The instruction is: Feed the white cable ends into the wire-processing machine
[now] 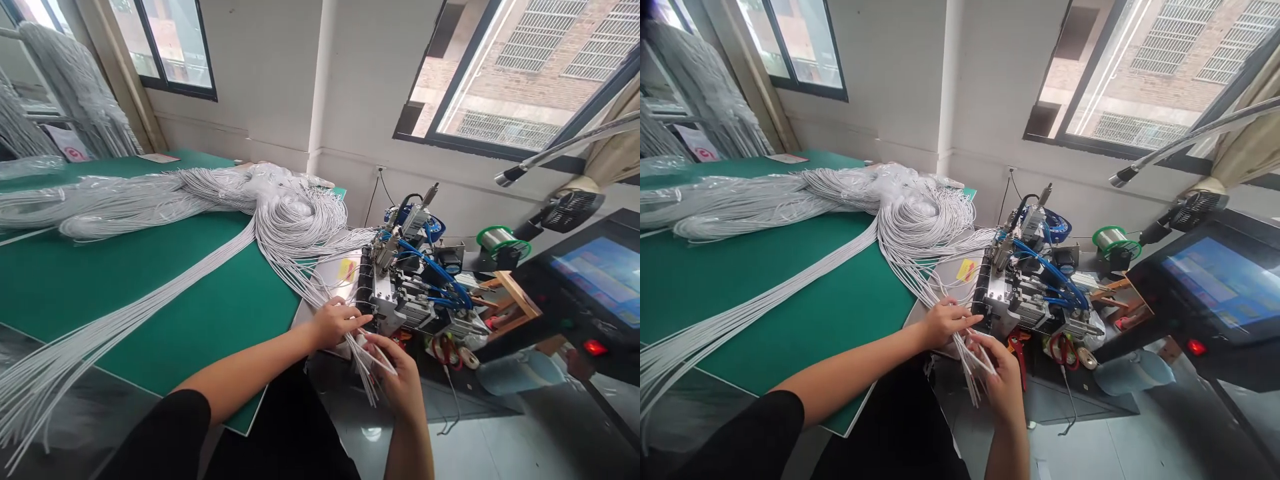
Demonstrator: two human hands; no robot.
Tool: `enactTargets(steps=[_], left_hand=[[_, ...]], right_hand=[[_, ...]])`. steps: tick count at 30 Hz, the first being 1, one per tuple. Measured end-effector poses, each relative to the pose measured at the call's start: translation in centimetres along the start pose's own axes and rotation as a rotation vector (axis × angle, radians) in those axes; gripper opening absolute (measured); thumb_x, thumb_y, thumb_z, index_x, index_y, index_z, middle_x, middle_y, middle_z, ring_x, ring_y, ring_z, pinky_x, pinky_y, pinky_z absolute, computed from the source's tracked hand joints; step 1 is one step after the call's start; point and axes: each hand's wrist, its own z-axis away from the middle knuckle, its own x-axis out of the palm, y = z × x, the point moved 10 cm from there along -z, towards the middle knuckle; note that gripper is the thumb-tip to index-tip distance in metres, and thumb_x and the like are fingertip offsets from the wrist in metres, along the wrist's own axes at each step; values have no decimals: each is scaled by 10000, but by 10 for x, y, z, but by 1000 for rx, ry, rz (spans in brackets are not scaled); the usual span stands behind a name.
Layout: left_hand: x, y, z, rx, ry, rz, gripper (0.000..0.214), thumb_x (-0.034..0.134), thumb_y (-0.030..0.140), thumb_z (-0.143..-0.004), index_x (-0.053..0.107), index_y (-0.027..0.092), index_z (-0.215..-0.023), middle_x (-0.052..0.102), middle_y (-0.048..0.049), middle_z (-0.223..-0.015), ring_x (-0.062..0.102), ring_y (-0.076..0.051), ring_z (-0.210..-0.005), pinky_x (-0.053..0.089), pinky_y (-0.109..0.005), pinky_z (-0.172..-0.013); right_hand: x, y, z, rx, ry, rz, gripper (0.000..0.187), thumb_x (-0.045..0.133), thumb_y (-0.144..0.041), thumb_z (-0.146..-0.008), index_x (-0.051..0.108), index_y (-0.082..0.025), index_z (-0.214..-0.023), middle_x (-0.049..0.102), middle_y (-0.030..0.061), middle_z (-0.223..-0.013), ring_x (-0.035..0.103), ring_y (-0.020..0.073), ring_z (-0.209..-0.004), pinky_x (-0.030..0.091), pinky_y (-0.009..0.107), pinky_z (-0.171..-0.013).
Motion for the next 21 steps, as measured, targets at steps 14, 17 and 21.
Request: enactTargets(steps=[14,17,21], left_hand=[[-21,6,-4,-9,56,24,281,400,366,-994,663,267,-1005,655,65,-644,565,-76,-623,158,-397,-1055],[-21,9,-4,17,67,10,271,401,346,-993,653,252,-971,641,72,-619,550,-74,-596,176,-392,-1042],[-14,7,-4,-1,26,1,295,371,304,-990,626,210,-876,646,44,-667,564,-88,-640,246,-350,-990]], right_hand=[[-68,42,26,119,769,-160,425,725,-476,-731,713,-114,-953,716,101,-848,656,226,-787,516,340,-742],[-68,43,25,140,763,-125,441,712,-491,-741,718,-115,-971,723,103,-847,659,228,-793,511,333,-740],[-62,43,19,149,673,-50,506,650,-556,-768,723,-107,-989,727,118,-841,654,224,-762,499,301,-659]])
